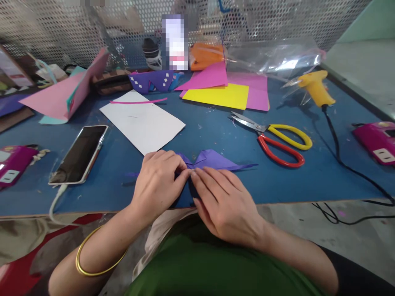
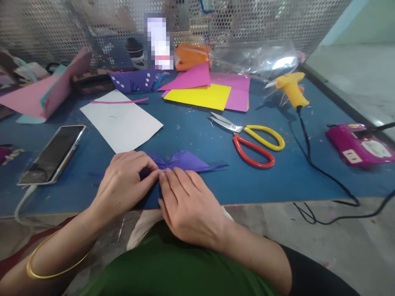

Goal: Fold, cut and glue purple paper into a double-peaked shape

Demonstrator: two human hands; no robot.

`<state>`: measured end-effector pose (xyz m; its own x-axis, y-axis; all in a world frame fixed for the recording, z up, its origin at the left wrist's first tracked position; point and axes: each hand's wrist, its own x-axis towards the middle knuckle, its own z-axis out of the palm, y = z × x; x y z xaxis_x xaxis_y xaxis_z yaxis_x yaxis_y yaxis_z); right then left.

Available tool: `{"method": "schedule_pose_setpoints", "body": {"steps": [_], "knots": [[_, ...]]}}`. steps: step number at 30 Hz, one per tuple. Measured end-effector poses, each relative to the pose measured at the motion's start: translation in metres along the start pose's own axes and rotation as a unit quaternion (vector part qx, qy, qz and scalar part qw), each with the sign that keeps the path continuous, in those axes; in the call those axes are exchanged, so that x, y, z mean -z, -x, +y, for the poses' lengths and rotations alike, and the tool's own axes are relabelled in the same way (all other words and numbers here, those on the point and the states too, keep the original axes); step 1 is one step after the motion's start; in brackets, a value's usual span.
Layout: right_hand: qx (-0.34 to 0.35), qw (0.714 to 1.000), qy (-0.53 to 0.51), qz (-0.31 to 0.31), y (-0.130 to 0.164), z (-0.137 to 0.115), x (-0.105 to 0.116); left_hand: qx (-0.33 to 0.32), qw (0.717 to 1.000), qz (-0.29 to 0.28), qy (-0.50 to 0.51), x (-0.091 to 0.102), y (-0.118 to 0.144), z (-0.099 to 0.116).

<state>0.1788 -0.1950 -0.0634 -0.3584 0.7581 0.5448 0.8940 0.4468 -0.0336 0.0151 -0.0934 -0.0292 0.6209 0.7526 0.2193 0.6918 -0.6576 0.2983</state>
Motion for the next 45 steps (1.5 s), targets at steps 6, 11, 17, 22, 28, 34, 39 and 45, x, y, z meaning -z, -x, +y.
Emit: {"method": "schedule_pose_setpoints", "body": {"steps": [6, 11, 17, 22, 28, 34, 39, 45], "knots": [[0.021, 1.000, -0.001, 0.002, -0.004, -0.003, -0.008, 0.023, 0.998, -0.017, 0.048, 0.007, 0.005, -0.005], [0.012, 1.000, -0.007, -0.027, -0.003, -0.001, -0.006, 0.044, 0.997, -0.015, 0.056, 0.014, 0.009, -0.012], [0.015, 0.998, -0.011, -0.054, -0.006, -0.001, -0.004, 0.036, 0.998, -0.037, 0.041, 0.015, 0.006, -0.014], [0.018, 0.998, -0.013, -0.059, -0.008, 0.001, -0.004, 0.020, 0.998, -0.056, -0.013, 0.016, 0.002, -0.015], [0.007, 0.997, -0.011, -0.070, -0.006, -0.001, -0.002, 0.019, 0.998, -0.055, -0.007, 0.014, 0.002, -0.017], [0.043, 0.998, -0.024, -0.047, -0.010, -0.010, -0.008, 0.012, 0.998, -0.058, -0.004, 0.013, 0.000, -0.018], [0.030, 0.997, -0.037, -0.068, -0.014, -0.013, -0.011, 0.038, 0.998, -0.041, 0.027, 0.016, 0.007, -0.021], [0.026, 0.995, -0.046, -0.085, -0.015, -0.010, -0.007, 0.074, 0.995, -0.030, 0.051, 0.021, 0.014, -0.027]]}}
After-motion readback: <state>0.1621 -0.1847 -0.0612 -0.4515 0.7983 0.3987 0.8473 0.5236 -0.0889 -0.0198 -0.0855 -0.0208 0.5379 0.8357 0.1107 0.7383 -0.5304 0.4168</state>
